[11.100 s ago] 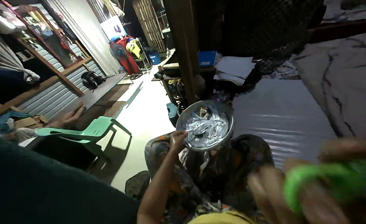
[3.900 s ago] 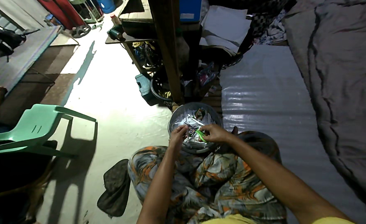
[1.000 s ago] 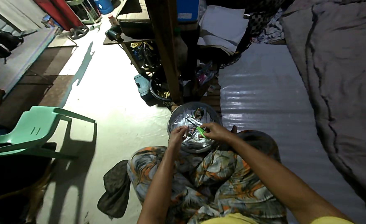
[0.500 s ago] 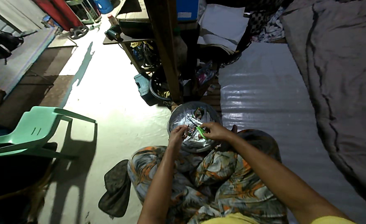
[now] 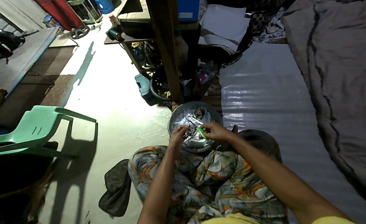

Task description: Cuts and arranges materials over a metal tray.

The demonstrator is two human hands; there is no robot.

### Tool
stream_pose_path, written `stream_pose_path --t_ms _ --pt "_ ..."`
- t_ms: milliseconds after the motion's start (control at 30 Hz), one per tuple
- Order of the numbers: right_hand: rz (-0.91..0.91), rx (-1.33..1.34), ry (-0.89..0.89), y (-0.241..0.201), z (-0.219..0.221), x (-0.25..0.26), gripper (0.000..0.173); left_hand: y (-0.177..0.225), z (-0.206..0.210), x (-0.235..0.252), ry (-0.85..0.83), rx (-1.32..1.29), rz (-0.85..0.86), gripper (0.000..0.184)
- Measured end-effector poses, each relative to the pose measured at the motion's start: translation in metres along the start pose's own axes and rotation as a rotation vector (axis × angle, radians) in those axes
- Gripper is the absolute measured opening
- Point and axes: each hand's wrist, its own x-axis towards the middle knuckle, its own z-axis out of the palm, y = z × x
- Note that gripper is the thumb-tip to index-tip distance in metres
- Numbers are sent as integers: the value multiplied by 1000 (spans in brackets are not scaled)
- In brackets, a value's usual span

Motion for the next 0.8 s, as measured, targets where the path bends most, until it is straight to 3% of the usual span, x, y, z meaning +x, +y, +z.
stream_pose_path --t_ms 200,500,700,800 --pt "34 30 5 -2 -1 -1 45 -1 -1 2 0 -18 -8 14" --pt "-11 11 33 -1 -1 -2 35 0 0 1 5 -15 -21 15" --pt "33 54 7 -2 -1 -3 47 -1 -1 1 8 -19 -17 15" --pt "16 51 -1 -2 0 -3 44 -1 -1 1 3 -21 -14 15"
